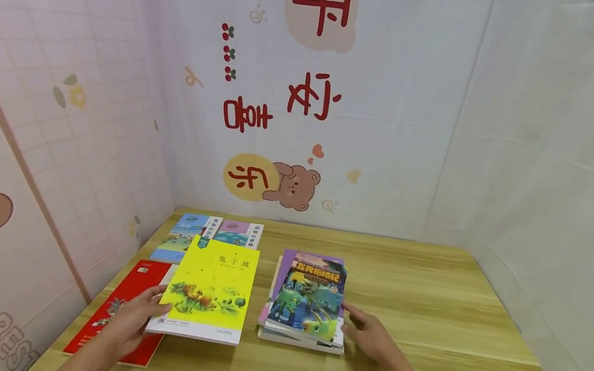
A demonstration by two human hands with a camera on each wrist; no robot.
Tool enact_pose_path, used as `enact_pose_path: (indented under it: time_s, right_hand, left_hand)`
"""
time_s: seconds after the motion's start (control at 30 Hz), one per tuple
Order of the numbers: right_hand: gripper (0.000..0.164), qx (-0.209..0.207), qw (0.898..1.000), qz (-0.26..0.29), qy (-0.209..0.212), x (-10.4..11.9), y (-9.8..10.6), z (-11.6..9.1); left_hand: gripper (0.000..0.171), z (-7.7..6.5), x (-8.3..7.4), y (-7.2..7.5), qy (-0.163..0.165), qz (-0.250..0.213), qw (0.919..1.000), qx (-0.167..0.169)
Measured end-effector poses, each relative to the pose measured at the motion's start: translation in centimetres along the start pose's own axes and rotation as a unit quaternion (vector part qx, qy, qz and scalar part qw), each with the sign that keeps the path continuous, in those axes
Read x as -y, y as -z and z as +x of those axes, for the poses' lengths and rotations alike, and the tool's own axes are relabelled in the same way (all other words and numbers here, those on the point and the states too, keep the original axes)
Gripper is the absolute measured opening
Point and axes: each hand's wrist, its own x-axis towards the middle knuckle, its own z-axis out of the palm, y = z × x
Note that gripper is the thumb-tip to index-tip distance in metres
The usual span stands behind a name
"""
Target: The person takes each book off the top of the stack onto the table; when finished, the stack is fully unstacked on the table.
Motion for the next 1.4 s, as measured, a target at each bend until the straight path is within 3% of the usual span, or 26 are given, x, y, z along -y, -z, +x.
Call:
enact_pose_path:
  time_s: [0.23,0.47,0.57,0.63,0.7,0.8,0.87,0.93,1.13,1.4]
  right_hand:
    - [0.048,0.004,1.0,-0.005,0.01,0.1,0.0,0.2]
    - [0.048,0.001,1.0,-0.015,0.001,0.2,0.1,-0.1]
    - [0.048,-0.003,1.0,-0.014,0.0,0.1,0.0,0.0]
    - [0.048,-0.003,1.0,-0.016,0.004,0.1,0.1,0.0]
    - [0.048,-0.005,1.0,-0.015,0.004,0.1,0.1,0.0]
    - [0.048,-0.001,1.0,-0.013,0.005,0.2,0.1,-0.1]
    - [0.048,0.003,1.0,-0.007,0.001,0.3,0.1,-0.1]
    - [0.049,0.006,1.0,-0.003,-0.001,0.3,0.1,-0.1]
    - [0.048,0.0,1.0,0.006,-0.006,0.3,0.2,-0.1]
    - [0.049,-0.028,0.999,0.033,-0.016,1.0,0.3,0.1]
  left_hand:
    - [0.068,-1.7,2.5,-0.3,0.014,0.006,0.9999,-0.001]
    - [0.067,-1.4,3.9,-1.2,0.031,0.004,0.9993,-0.021]
    - [0.067,-1.0,3.9,-1.5,0.025,0.029,0.9991,-0.02]
    - [0.065,-1.0,3.6,-1.7,0.004,0.094,0.9954,-0.02]
    - [0.064,-1.1,2.9,-1.9,-0.034,0.203,0.9782,-0.027]
    - [0.064,-1.2,1.5,-2.3,-0.094,0.353,0.9294,-0.052]
    - [0.065,-1.2,0.6,-2.7,-0.122,0.395,0.9087,-0.056]
    - [0.065,-0.9,-0.2,-3.1,-0.133,0.395,0.908,-0.046]
    - [0.063,0.6,-1.2,-5.0,-0.155,0.36,0.9201,-0.001]
    - [0.06,3.2,-1.7,-9.1,-0.154,0.314,0.9367,0.016]
